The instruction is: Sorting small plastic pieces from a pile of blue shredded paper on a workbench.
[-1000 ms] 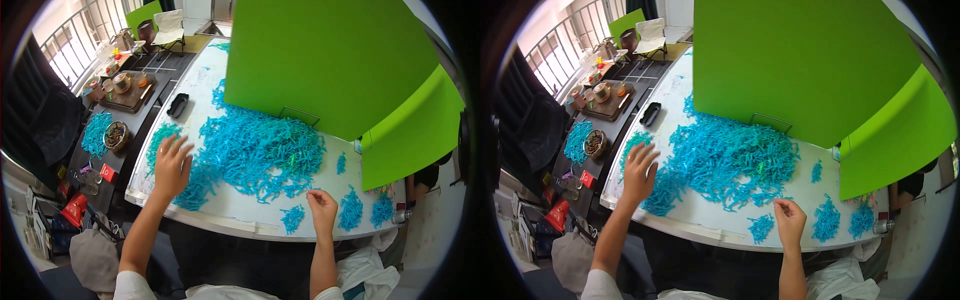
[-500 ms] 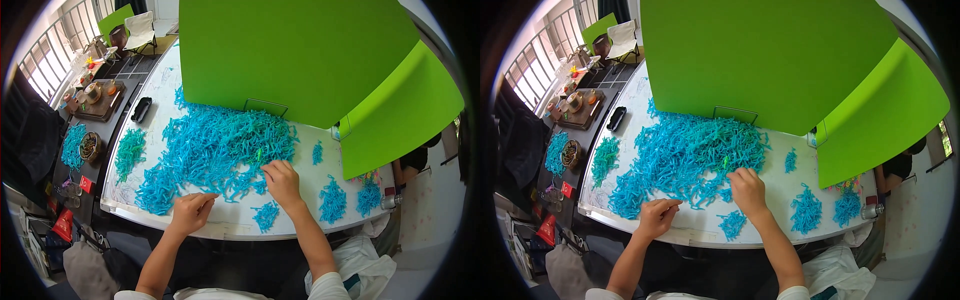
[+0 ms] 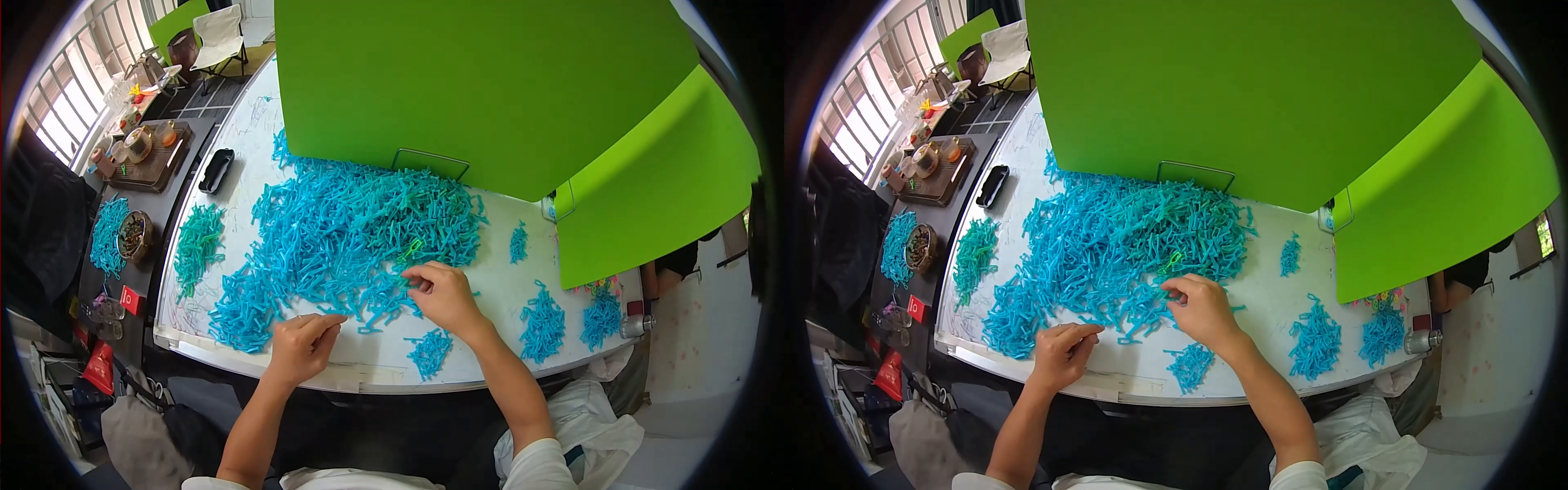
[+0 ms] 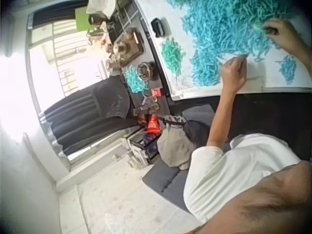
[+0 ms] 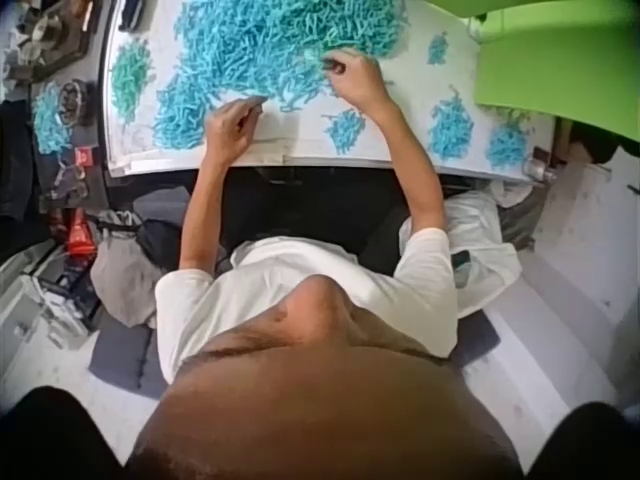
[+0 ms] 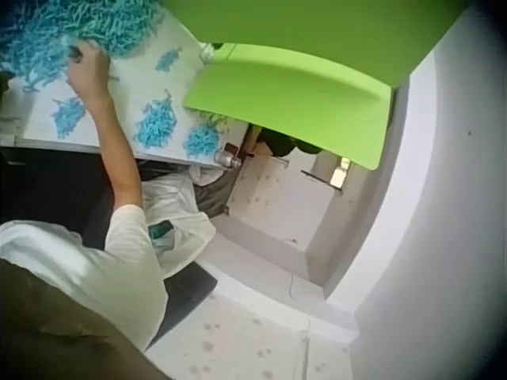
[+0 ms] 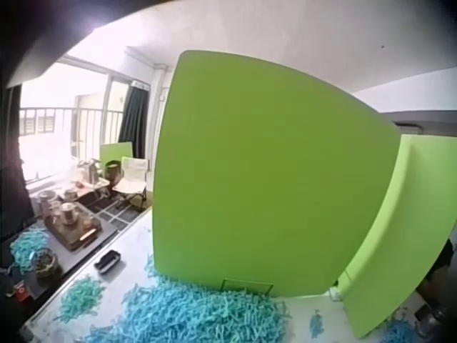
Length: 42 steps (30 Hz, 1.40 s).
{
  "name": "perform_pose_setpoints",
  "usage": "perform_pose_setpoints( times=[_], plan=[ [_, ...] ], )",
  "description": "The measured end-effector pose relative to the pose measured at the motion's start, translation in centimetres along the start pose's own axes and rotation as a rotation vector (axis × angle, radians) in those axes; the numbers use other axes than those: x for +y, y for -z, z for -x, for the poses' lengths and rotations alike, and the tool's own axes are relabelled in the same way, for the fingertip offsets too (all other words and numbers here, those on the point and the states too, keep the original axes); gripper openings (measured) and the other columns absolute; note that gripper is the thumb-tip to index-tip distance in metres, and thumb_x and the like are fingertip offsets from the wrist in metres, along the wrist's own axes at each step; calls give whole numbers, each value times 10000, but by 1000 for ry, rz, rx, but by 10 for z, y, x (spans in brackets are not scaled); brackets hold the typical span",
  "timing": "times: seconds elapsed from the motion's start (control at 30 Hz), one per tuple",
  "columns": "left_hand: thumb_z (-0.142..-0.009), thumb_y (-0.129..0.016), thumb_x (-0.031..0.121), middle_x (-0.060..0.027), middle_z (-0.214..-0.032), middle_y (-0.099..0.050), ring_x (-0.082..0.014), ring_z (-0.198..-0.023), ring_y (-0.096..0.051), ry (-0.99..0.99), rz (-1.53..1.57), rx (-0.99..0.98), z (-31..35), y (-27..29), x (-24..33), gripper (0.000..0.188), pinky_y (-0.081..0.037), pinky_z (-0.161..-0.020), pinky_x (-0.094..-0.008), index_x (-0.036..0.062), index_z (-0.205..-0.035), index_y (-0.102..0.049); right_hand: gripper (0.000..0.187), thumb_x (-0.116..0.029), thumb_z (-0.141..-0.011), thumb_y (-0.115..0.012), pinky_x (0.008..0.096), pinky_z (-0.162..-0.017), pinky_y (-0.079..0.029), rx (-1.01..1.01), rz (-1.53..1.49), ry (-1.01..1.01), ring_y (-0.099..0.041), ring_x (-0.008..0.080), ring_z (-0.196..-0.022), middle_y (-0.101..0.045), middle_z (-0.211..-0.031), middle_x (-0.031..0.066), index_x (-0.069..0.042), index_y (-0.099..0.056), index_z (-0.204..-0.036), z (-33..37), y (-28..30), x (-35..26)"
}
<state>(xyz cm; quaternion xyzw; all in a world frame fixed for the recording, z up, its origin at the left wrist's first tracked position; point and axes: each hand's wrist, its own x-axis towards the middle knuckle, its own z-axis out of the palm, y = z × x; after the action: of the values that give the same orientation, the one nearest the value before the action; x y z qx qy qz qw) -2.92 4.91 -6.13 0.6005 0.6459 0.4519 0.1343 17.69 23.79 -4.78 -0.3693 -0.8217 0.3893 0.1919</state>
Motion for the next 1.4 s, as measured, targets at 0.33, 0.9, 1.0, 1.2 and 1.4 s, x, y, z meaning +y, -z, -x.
perform_pose_setpoints(
  times=[0.33,0.9,1.0,1.2,1.4],
  plan=[
    [-809,-672,-24,-49,-620,-628,-159,-469,-543,35,19,26,-2,0,2,174,-397,-455,-296,73,-936,-741,274,-34,-693,-782,386,-684,-513,204,403,71,-628,269,-774,-629,-798,70,-79,-731,-959,8,15,7],
    [-811,-676,-30,-62,-646,-651,-158,-487,-563,66,37,15,-1,0,2,177,-414,-469,-291,64,-946,-742,125,-80,-749,-776,364,-684,-520,107,170,157,-625,250,-724,-690,-828,70,-71,-709,-854,7,12,5],
    [-812,-677,-29,-60,-652,-656,-156,-494,-566,76,22,8,0,1,0,180,-418,-475,-289,65,-950,-744,133,-100,-740,-785,379,-690,-515,179,308,88,-632,261,-804,-681,-841,51,-88,-710,-849,3,10,4],
    [-817,-680,-24,-62,-659,-661,-160,-499,-570,91,33,14,-1,1,2,178,-422,-480,-290,68,-954,-745,150,-125,-739,-794,383,-718,-521,73,411,229,-627,254,-885,-669,-962,43,-113,-727,-872,2,-7,-6],
    [-822,-677,-25,-66,-668,-673,-158,-499,-579,76,55,29,0,-1,-1,180,-423,-478,-289,65,-962,-744,113,-94,-786,-776,323,-687,-519,62,232,174,-648,196,-775,-700,-849,49,-81,-746,-893,6,-8,-5]
  ],
)
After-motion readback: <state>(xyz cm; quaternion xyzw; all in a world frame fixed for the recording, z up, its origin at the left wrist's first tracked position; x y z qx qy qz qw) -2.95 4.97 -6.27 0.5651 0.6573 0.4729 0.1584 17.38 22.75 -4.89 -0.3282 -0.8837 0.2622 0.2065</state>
